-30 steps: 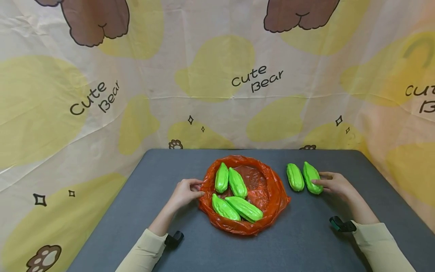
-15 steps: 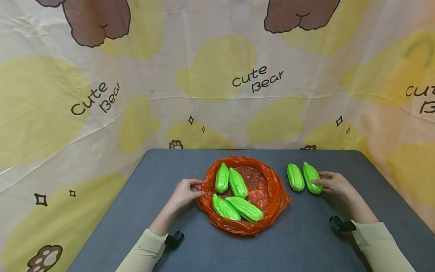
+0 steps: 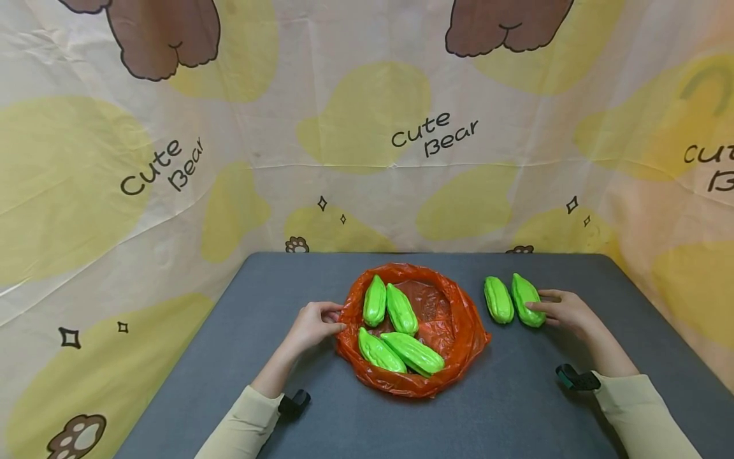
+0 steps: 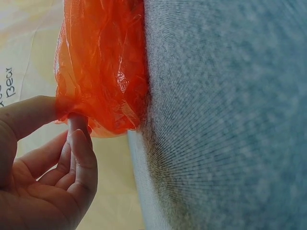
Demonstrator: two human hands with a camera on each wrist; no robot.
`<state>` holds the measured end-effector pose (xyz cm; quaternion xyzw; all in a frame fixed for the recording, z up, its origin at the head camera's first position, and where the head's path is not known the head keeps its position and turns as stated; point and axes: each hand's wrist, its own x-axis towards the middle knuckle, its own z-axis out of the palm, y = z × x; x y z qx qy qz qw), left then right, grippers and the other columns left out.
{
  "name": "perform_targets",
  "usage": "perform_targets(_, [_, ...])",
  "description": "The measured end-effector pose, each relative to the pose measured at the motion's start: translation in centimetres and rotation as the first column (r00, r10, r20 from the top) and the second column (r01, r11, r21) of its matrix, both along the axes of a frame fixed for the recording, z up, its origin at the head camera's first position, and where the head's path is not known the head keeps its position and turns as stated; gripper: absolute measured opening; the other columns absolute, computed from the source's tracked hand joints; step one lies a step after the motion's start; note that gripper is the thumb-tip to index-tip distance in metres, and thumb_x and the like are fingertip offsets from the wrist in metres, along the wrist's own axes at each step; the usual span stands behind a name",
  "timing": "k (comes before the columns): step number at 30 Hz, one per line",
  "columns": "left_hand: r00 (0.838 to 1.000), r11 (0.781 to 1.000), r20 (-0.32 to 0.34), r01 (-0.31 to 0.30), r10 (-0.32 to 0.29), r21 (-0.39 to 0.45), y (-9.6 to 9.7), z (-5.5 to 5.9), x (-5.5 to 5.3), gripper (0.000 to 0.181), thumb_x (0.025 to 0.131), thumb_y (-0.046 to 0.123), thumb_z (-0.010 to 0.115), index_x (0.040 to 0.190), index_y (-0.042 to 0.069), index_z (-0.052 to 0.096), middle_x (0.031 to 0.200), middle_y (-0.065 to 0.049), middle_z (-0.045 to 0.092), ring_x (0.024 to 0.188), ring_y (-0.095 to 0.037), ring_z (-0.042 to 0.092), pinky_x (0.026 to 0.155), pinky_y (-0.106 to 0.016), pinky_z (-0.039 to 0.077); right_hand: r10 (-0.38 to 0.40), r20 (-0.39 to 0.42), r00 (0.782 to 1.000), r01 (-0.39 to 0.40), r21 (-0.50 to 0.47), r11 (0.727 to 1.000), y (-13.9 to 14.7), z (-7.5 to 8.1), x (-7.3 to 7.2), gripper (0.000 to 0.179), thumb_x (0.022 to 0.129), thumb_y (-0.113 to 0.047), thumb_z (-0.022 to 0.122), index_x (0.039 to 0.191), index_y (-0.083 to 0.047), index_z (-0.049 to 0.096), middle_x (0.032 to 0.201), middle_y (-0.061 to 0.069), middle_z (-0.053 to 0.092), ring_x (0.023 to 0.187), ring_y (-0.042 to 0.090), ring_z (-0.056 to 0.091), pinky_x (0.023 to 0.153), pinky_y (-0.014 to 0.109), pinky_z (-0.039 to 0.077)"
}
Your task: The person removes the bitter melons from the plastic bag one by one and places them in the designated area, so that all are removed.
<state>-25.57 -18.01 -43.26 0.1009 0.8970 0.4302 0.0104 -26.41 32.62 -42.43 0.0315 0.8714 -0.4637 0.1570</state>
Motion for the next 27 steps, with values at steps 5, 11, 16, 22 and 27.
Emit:
perform_targets(5, [1.0,1.0,-0.002,0.002,-0.002,0.002,-0.05,-0.03,-0.03,0.035,0.076,0.012,0.077,0.109,0.003,0.07,0.08,-0.004,0.067,0.066,-0.011,0.059,0.06,-0.026,0.048,-0.001,-0.004,1.0,0.001,0.001,1.0,-0.05,0.02,-0.01,0.086,0.094,-0.036,0.057,0.144,0.016,0.01,0.145,0.043,0.015,0.129,0.054,0.031,0.099,0.051,0.042])
perform_targets(11, [1.0,1.0,-0.002,-0.001,0.001,0.003,-0.05,-0.03,-0.03,0.036,0.075,0.013,0.078,0.109,0.003,0.07,0.08,-0.003,0.067,0.066,-0.011,0.06,0.06,-0.026,0.048,-0.001,-0.005,1.0,0.001,-0.007,1.0,-0.07,0.07,0.05,0.087,0.094,-0.036,0.057,0.144,0.016,0.009,0.145,0.043,0.015,0.129,0.054,0.031,0.099,0.05,0.042])
perform_targets(16, [1.0,1.0,-0.002,-0.007,0.007,0.0,-0.03,-0.01,-0.02,0.035,0.075,0.012,0.078,0.109,0.004,0.07,0.08,-0.003,0.067,0.067,-0.011,0.06,0.06,-0.026,0.048,-0.002,-0.009,1.0,0.002,-0.02,1.0,-0.13,0.13,0.17,0.087,0.094,-0.036,0.057,0.144,0.017,0.009,0.144,0.042,0.017,0.129,0.053,0.032,0.099,0.049,0.042])
perform_targets(22, [1.0,1.0,-0.001,-0.009,0.009,-0.003,0.02,0.01,0.06,0.036,0.075,0.012,0.077,0.109,0.004,0.07,0.081,-0.003,0.067,0.067,-0.011,0.06,0.06,-0.026,0.048,-0.003,-0.003,1.0,0.003,-0.034,0.999,-0.22,0.31,0.29,0.086,0.094,-0.035,0.056,0.144,0.016,0.009,0.144,0.042,0.016,0.13,0.053,0.03,0.101,0.05,0.041])
perform_targets(27, [1.0,1.0,0.006,-0.015,0.015,0.0,0.04,0.04,0.15,0.036,0.075,0.012,0.077,0.109,0.003,0.069,0.08,-0.003,0.067,0.066,-0.011,0.059,0.059,-0.026,0.048,-0.005,0.0,1.0,0.005,-0.031,1.0,-0.09,0.31,0.19,0.087,0.094,-0.036,0.057,0.144,0.016,0.009,0.145,0.042,0.015,0.131,0.053,0.031,0.1,0.05,0.041])
